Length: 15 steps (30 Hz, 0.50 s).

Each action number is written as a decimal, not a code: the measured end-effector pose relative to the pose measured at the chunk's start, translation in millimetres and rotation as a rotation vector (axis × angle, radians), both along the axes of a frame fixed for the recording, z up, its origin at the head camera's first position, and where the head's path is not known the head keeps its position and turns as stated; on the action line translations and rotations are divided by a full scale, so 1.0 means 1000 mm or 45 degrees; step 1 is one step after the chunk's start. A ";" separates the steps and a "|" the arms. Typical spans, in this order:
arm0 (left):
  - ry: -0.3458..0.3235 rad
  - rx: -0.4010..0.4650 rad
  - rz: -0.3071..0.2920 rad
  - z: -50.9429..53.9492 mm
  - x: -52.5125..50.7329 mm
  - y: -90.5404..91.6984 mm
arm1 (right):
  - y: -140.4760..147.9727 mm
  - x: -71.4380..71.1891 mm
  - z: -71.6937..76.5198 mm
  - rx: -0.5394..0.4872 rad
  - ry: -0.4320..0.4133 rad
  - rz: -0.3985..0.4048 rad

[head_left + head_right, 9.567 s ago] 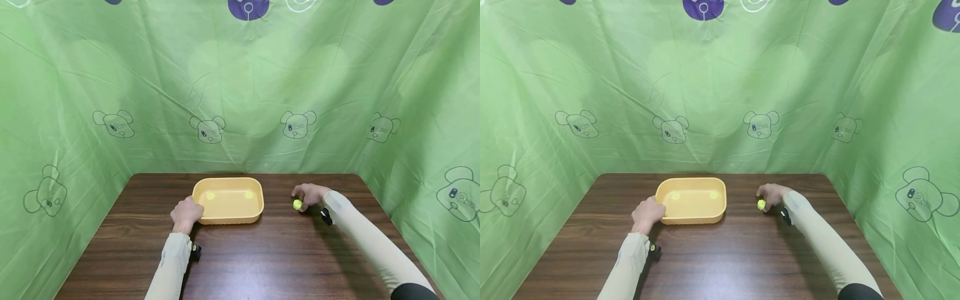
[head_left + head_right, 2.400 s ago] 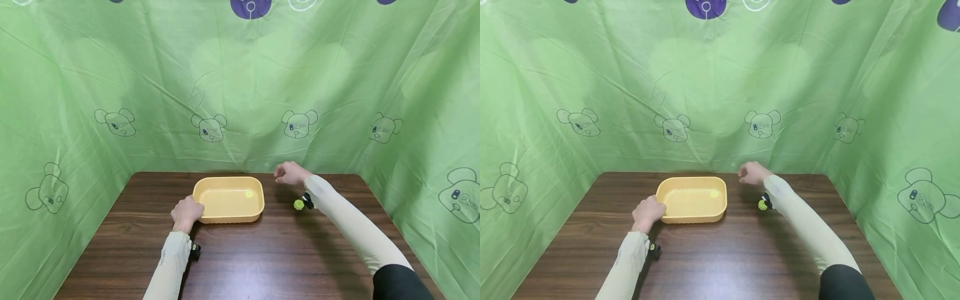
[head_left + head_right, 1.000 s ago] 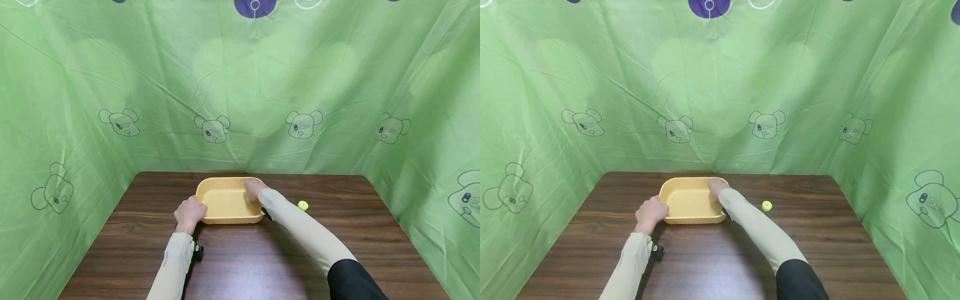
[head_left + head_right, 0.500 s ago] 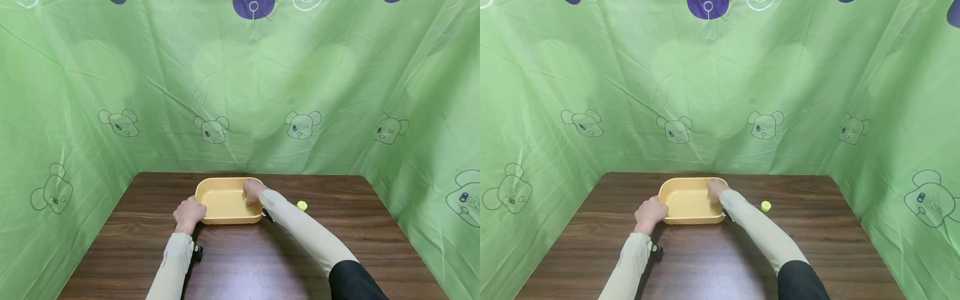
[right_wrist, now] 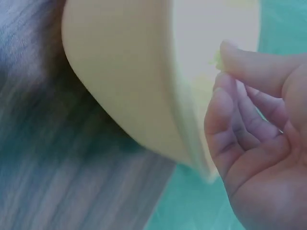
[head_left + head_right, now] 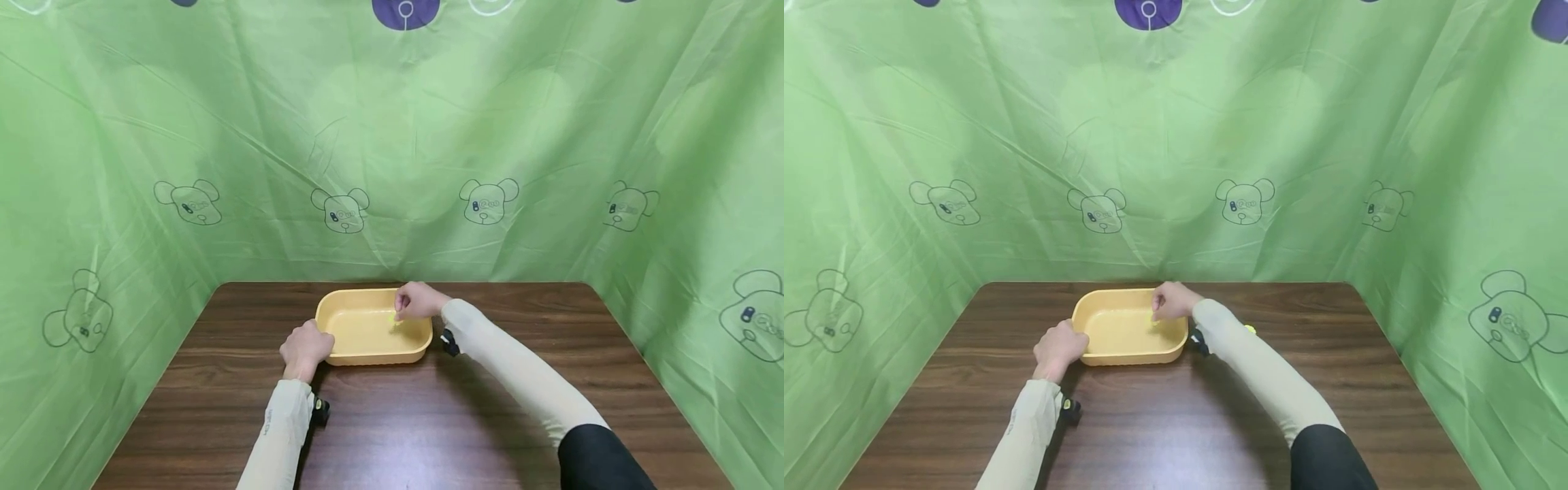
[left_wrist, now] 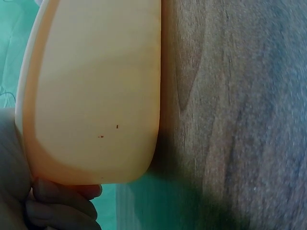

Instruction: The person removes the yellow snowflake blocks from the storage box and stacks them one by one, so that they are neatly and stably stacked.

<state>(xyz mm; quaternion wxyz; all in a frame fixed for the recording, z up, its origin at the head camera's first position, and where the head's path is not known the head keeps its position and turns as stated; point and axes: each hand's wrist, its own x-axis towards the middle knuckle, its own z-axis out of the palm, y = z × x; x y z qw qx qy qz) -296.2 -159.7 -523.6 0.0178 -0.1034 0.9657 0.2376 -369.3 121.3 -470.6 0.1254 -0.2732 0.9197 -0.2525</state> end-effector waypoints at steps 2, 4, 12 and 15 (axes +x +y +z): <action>-0.008 0.001 0.000 0.000 0.000 0.001 | 0.014 -0.001 0.007 -0.092 -0.021 -0.029; -0.014 0.009 0.001 0.001 0.001 0.002 | 0.031 -0.001 0.014 -0.170 -0.055 -0.067; -0.009 0.008 -0.001 0.001 0.005 0.004 | 0.115 0.004 0.032 -0.341 -0.147 -0.221; -0.003 0.002 0.006 0.000 0.006 0.003 | 0.142 0.005 0.029 -0.334 -0.145 -0.255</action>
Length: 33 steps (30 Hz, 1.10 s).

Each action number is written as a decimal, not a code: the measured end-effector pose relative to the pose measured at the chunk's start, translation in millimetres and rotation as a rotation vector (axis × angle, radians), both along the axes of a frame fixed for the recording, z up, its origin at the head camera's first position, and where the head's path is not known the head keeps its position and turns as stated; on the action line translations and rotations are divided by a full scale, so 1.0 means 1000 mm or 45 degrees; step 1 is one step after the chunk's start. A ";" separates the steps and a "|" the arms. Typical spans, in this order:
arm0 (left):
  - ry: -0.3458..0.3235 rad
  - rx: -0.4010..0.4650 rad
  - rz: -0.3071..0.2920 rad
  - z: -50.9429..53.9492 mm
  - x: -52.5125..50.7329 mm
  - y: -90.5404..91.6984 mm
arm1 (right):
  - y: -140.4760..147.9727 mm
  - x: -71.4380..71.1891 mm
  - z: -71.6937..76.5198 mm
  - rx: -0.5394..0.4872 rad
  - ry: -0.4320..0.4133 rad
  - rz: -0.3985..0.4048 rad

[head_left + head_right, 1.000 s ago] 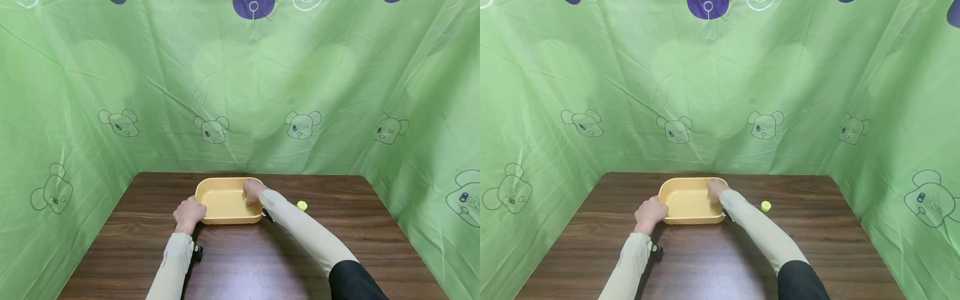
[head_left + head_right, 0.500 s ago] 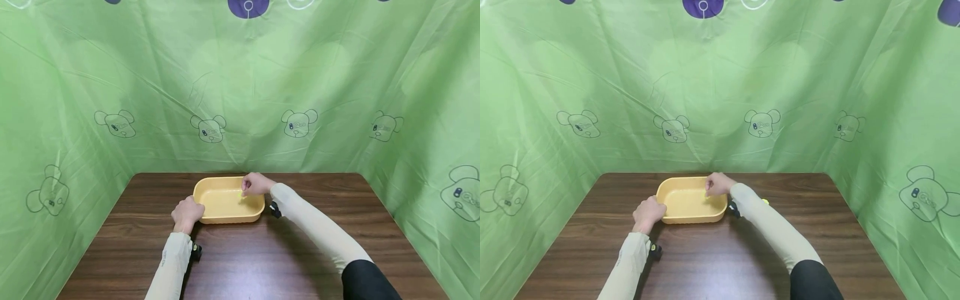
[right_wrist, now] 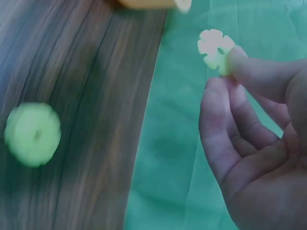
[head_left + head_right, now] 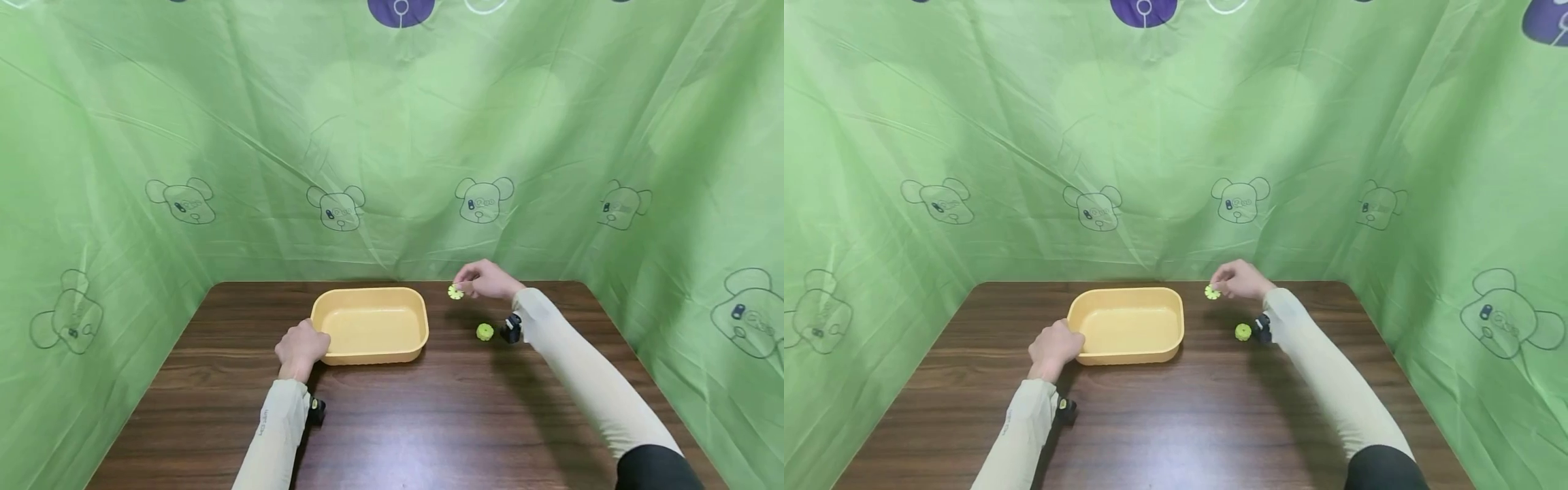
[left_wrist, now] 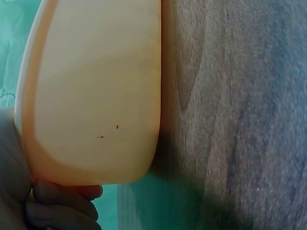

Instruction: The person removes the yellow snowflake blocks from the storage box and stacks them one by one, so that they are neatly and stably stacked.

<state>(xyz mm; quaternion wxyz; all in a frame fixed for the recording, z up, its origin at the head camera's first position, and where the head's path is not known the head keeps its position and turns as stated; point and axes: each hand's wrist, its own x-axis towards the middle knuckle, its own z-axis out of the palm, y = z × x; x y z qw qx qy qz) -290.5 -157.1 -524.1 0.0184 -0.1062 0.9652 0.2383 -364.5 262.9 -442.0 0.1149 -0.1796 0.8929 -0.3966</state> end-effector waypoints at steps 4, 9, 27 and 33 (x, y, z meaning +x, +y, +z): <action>0.004 -0.001 0.008 0.001 0.002 -0.001 | 0.022 0.004 -0.006 0.067 -0.023 -0.027; 0.000 0.005 0.012 0.001 0.004 0.000 | 0.037 0.014 -0.018 0.112 -0.105 -0.017; -0.006 0.013 0.006 0.003 0.006 0.003 | 0.058 0.037 -0.058 0.011 -0.235 -0.069; -0.005 0.004 0.004 0.003 0.006 0.002 | 0.057 0.040 -0.064 -0.009 -0.196 -0.098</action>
